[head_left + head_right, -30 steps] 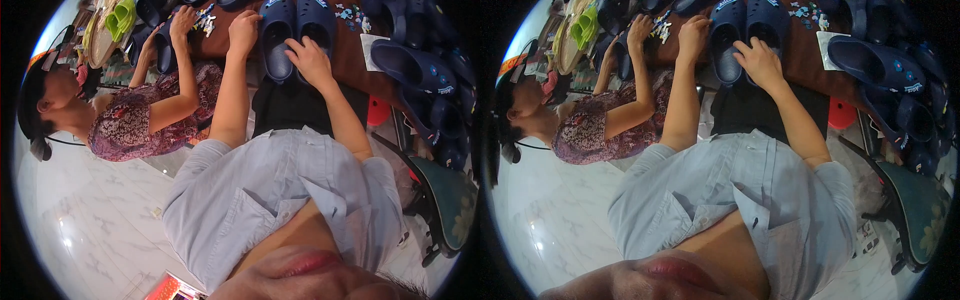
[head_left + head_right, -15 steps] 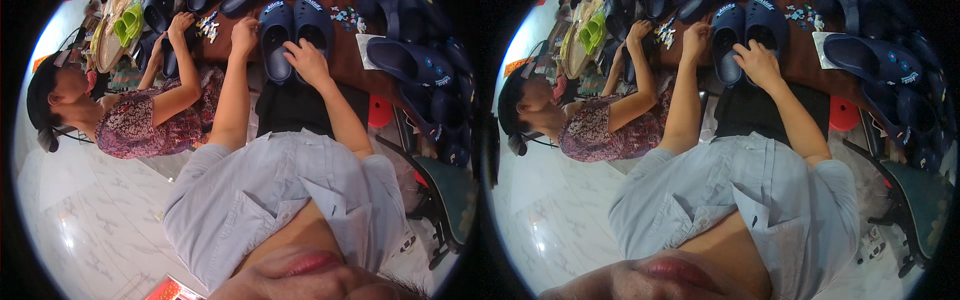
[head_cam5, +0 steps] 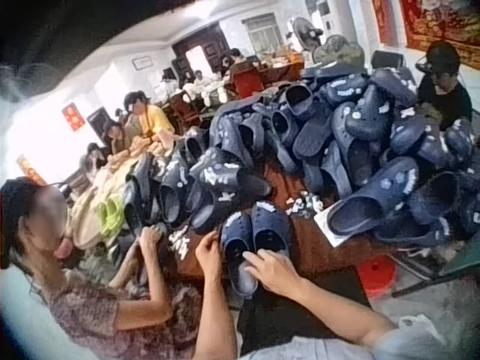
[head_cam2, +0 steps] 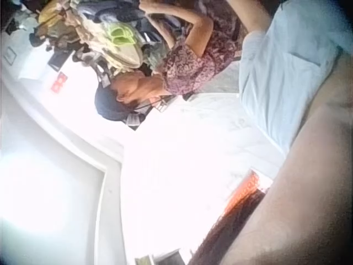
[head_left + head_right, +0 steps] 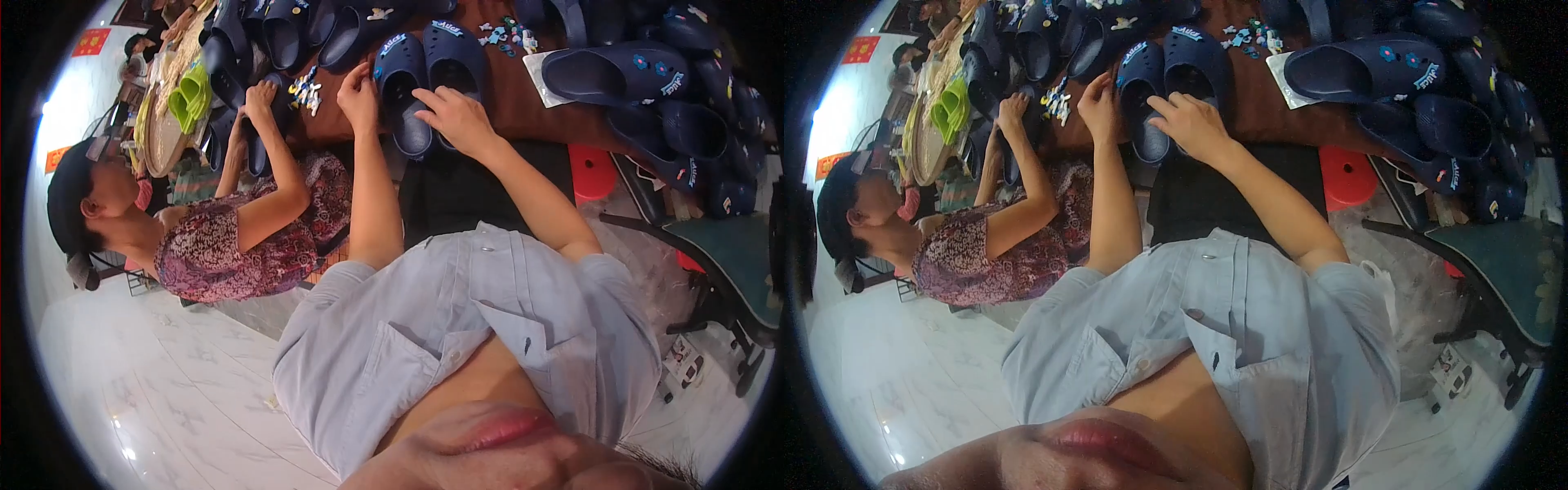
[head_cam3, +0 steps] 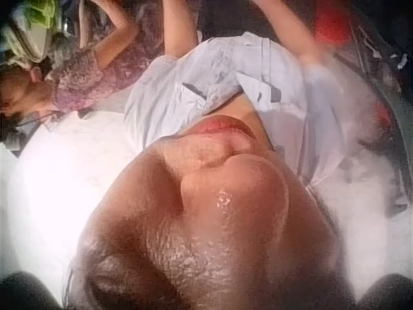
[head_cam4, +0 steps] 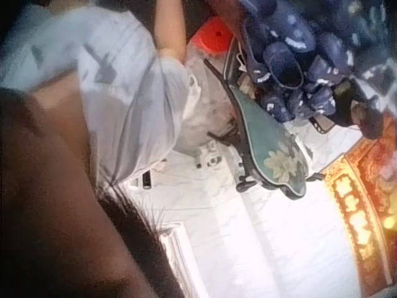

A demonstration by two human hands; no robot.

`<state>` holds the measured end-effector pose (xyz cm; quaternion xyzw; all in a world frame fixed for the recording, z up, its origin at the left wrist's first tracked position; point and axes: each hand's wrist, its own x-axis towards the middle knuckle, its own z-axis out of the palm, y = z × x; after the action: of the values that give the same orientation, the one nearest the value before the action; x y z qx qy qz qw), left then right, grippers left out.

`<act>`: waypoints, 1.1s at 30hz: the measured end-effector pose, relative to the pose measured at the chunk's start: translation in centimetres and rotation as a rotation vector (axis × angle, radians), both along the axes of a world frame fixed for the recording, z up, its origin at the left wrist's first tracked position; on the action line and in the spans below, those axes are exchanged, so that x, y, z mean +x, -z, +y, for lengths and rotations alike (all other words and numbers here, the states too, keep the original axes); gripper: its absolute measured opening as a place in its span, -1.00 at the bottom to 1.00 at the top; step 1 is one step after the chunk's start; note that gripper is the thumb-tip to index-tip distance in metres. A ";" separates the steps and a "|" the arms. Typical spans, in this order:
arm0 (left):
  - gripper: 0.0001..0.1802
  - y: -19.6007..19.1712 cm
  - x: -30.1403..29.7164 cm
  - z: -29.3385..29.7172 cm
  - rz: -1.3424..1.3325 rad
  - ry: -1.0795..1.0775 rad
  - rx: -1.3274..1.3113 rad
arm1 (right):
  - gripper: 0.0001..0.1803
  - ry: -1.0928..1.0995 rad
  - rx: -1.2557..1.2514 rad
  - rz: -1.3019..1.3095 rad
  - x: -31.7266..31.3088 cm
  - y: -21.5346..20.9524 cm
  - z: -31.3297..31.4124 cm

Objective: Attaching decorative charms to the holes of blue clogs.

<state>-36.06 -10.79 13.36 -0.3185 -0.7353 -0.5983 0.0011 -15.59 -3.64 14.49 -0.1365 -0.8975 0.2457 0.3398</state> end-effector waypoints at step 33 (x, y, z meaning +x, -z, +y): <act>-0.80 -0.5 5.6 1.9 0.774 0.029 -0.229 | -0.74 0.418 0.237 -0.267 -3.3 5.2 17.3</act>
<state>-30.43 -8.88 13.82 -0.5288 -0.7377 -0.3484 0.2339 -18.87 13.70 9.24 -0.3092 -0.9092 0.0436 0.2754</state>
